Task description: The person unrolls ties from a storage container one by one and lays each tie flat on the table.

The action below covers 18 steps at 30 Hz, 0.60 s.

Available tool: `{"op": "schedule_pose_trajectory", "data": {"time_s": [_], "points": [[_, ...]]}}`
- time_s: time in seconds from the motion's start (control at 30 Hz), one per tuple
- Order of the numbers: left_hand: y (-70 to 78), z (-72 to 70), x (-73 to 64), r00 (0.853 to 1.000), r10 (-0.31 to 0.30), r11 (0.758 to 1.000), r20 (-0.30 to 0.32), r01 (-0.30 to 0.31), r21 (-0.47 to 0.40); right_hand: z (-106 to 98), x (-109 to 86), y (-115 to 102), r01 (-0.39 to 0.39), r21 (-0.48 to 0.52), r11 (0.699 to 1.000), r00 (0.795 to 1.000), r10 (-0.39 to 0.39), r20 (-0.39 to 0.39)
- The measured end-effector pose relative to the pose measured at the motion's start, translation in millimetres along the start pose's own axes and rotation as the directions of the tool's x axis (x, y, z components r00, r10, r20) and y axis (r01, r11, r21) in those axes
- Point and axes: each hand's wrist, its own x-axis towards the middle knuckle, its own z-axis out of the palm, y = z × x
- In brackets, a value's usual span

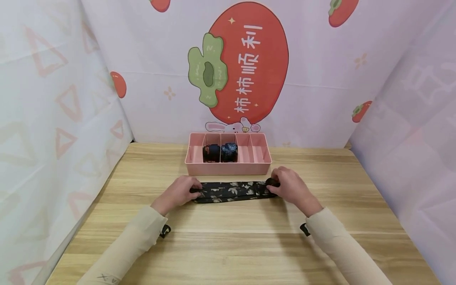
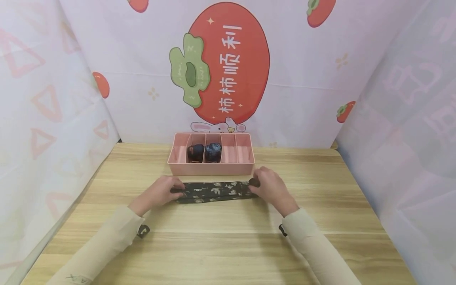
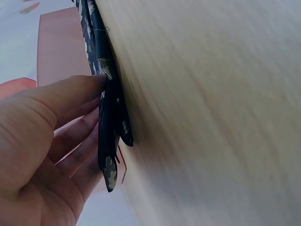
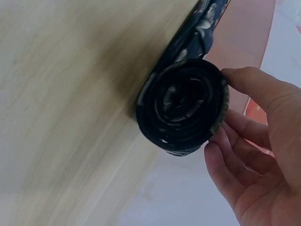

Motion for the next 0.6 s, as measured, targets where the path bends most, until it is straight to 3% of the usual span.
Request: {"op": "schedule_pose_trajectory", "data": {"time_s": [0.17, 0.6], "points": [[-2.7, -2.4, -1.6, 1.000, 0.004, 1.000, 0.005, -0.004, -0.006, 1.1, -1.6, 11.8, -0.041, -0.028, 0.999, 0.999, 0.041, -0.010], [-12.2, -10.1, -7.0, 1.000, 0.011, 1.000, 0.011, -0.011, 0.001, -10.7, -7.9, 30.4, -0.107, 0.072, 0.992, 0.994, 0.107, -0.001]]}}
